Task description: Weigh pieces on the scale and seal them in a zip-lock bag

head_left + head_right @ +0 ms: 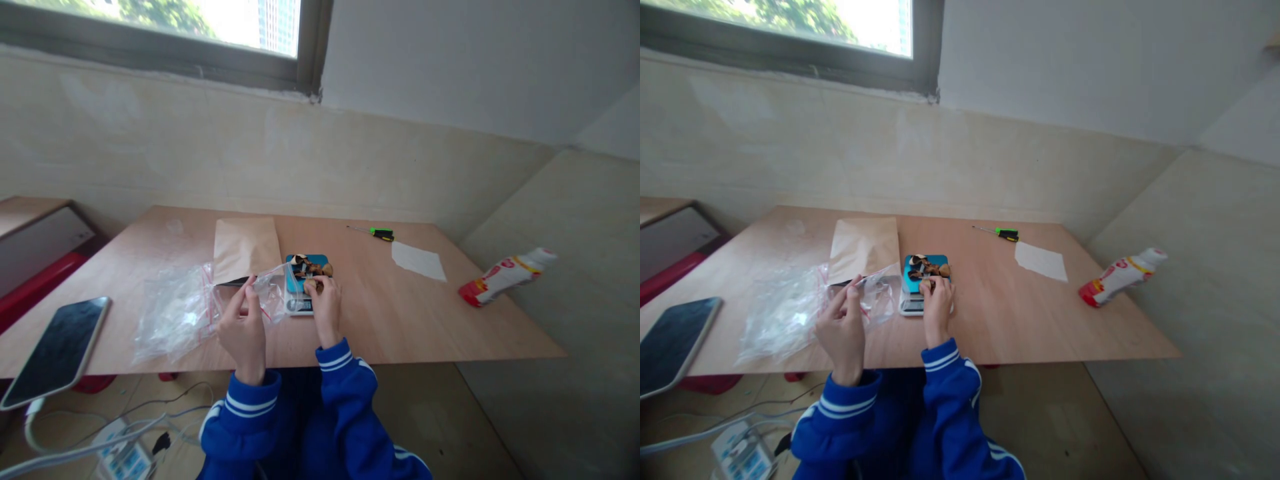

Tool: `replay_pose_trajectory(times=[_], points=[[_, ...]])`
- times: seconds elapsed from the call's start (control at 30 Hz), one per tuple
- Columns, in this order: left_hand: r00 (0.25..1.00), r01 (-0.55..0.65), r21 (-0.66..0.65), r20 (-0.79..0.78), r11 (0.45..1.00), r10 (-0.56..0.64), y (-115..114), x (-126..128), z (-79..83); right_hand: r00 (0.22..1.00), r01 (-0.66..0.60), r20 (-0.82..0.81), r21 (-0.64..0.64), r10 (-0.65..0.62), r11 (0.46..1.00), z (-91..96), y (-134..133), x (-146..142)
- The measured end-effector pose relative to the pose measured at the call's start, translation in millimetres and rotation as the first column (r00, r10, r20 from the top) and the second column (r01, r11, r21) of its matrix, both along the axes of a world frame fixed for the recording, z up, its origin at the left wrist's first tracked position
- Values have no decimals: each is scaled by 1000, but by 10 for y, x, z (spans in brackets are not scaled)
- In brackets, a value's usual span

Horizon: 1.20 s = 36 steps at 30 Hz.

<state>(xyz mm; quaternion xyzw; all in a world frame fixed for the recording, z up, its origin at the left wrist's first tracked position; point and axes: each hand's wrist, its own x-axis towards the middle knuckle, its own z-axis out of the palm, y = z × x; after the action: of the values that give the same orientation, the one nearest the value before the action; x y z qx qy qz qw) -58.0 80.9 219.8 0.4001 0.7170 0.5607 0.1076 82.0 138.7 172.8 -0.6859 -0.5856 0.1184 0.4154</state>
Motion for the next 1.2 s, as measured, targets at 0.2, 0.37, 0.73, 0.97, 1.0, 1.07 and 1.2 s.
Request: replay_pose_trajectory(times=[0.2,0.37,0.73,0.97,1.0,1.07,1.2], points=[[1000,2,-15,25,1000,-1,-6,-1,13,973,37,-231,81,-17,996,-66,30,101],[1000,8,-30,25,1000,-7,-4,6,3,958,98,-277,88,-70,991,-136,87,167],[999,30,-48,15,998,-30,-2,-2,2,953,128,-292,137,-84,982,-224,209,156],[999,34,-65,18,997,-33,27,-12,-31,970,113,-233,175,-70,978,-143,160,106],[999,34,-64,20,997,-32,31,-15,-34,974,102,-219,184,-61,978,-123,130,106],[999,34,-65,26,997,-32,37,-21,-40,987,59,-161,205,-26,977,-95,61,108],[999,34,-74,26,997,-32,37,-26,-57,997,36,67,182,-49,983,-112,-58,90]])
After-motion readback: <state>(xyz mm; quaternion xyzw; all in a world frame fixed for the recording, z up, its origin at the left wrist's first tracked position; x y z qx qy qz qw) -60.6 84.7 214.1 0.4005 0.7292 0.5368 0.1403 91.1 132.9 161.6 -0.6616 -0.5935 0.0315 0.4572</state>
